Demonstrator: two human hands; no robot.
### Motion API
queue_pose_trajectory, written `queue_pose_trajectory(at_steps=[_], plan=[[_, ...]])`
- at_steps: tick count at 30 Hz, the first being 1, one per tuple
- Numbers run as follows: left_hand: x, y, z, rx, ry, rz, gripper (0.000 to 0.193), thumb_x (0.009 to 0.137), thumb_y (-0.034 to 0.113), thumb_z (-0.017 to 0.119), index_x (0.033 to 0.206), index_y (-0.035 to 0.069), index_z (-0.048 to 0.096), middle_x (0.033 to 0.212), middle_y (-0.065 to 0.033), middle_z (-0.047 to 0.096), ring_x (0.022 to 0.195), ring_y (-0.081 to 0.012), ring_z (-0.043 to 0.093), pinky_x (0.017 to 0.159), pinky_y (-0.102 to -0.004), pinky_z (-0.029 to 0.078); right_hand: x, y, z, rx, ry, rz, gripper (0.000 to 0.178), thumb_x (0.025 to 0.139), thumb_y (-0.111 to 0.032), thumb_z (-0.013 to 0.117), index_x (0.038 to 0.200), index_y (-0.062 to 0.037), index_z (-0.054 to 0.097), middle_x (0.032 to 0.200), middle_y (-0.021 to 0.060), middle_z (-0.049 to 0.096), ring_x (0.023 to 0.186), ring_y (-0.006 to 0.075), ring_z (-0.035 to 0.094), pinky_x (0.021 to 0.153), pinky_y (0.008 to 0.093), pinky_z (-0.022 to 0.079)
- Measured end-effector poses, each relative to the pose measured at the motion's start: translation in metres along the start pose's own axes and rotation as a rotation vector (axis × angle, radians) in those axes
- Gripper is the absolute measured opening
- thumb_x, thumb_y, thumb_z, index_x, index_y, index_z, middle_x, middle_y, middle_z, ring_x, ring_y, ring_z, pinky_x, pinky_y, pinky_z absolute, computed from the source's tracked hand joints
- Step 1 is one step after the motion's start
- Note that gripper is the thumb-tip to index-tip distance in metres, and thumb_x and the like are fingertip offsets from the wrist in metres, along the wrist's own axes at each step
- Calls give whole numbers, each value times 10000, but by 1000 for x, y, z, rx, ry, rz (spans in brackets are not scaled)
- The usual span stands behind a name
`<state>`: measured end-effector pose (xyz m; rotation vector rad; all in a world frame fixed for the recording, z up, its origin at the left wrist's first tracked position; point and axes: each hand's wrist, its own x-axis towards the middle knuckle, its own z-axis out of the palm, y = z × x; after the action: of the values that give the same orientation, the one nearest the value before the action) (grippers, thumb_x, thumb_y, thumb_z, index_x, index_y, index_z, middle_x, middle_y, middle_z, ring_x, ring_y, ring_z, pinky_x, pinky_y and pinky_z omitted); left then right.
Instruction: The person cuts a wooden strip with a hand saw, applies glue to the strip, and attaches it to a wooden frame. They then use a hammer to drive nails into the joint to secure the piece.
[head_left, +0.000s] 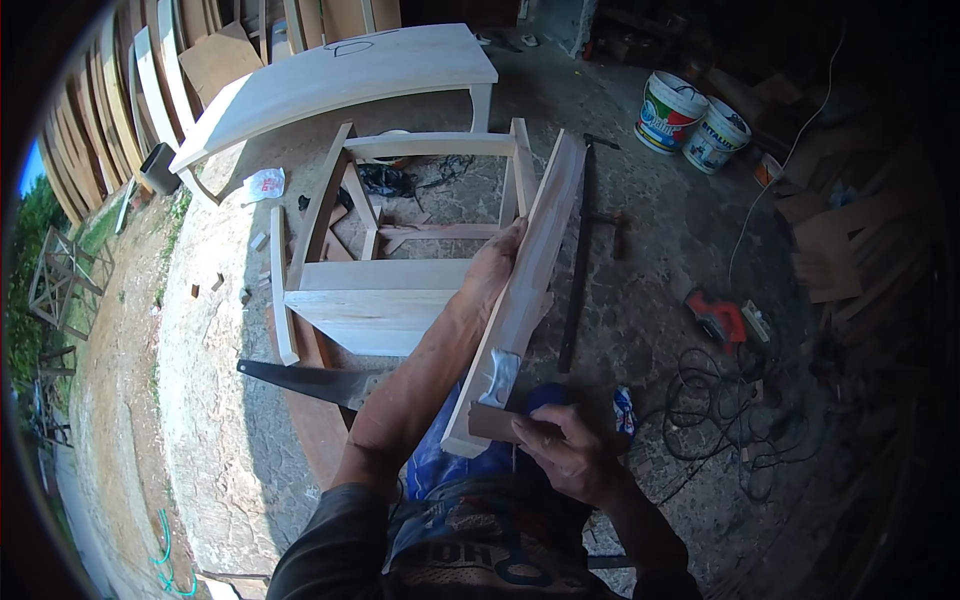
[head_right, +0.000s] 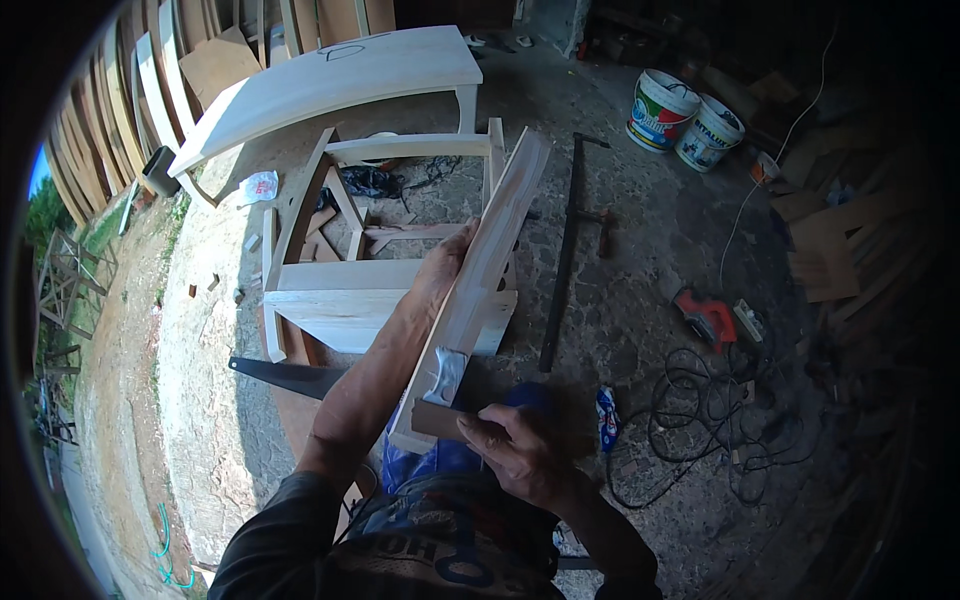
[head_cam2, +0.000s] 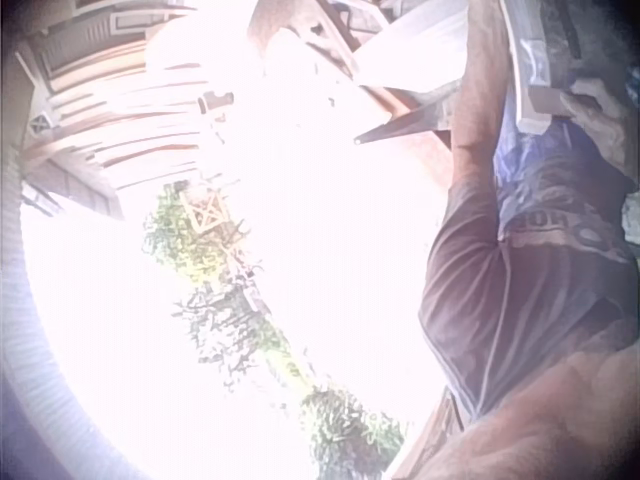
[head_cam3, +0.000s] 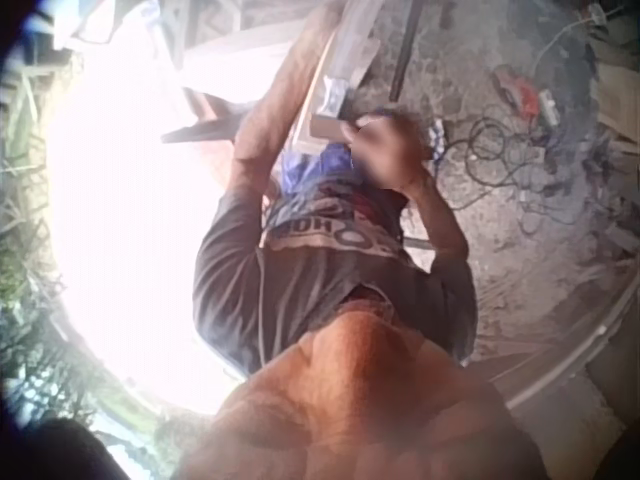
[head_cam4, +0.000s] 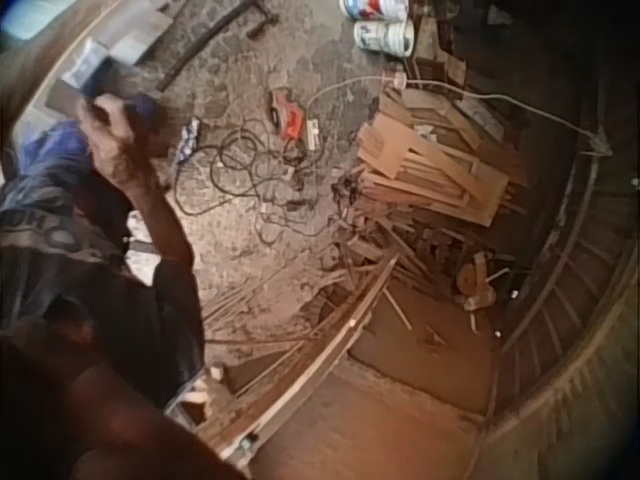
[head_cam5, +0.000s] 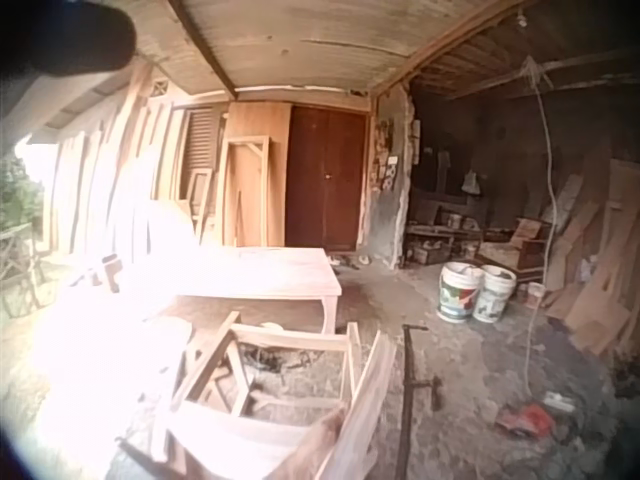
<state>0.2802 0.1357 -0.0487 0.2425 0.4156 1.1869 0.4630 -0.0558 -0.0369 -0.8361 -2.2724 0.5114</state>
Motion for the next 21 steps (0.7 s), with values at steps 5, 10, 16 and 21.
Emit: queue_pose_trajectory(at_steps=[5,10,16,21], plan=[[10,5,-22,-25,-141,3,309,1116,242,414,1324,64,558,1116,-119,677,990,-214,698,877,-352,619,40,12,-28,136,89,201,386,887,-4,746,1263,-85,715,1100,113,644,945,246,717,779,329,604],[12,7,-16,89,-69,74,300,1116,250,426,1291,67,586,1119,-98,681,1007,-195,693,873,-351,610,39,21,-20,152,-28,156,354,911,17,714,1260,-46,708,1122,118,645,952,243,707,798,324,582],[13,25,-22,-31,-5,134,314,1111,299,443,1266,72,594,1039,-81,699,842,-186,715,738,-358,636,14,-3,-1,285,-149,112,396,886,5,752,1272,-75,714,1116,105,653,964,218,701,809,314,586],[7,47,-15,62,28,169,345,1117,324,405,1272,65,572,1035,-96,688,824,-192,712,711,-346,633,1,-9,0,495,-293,59,356,914,-32,738,1264,-94,720,1131,96,662,933,186,705,788,286,592]])
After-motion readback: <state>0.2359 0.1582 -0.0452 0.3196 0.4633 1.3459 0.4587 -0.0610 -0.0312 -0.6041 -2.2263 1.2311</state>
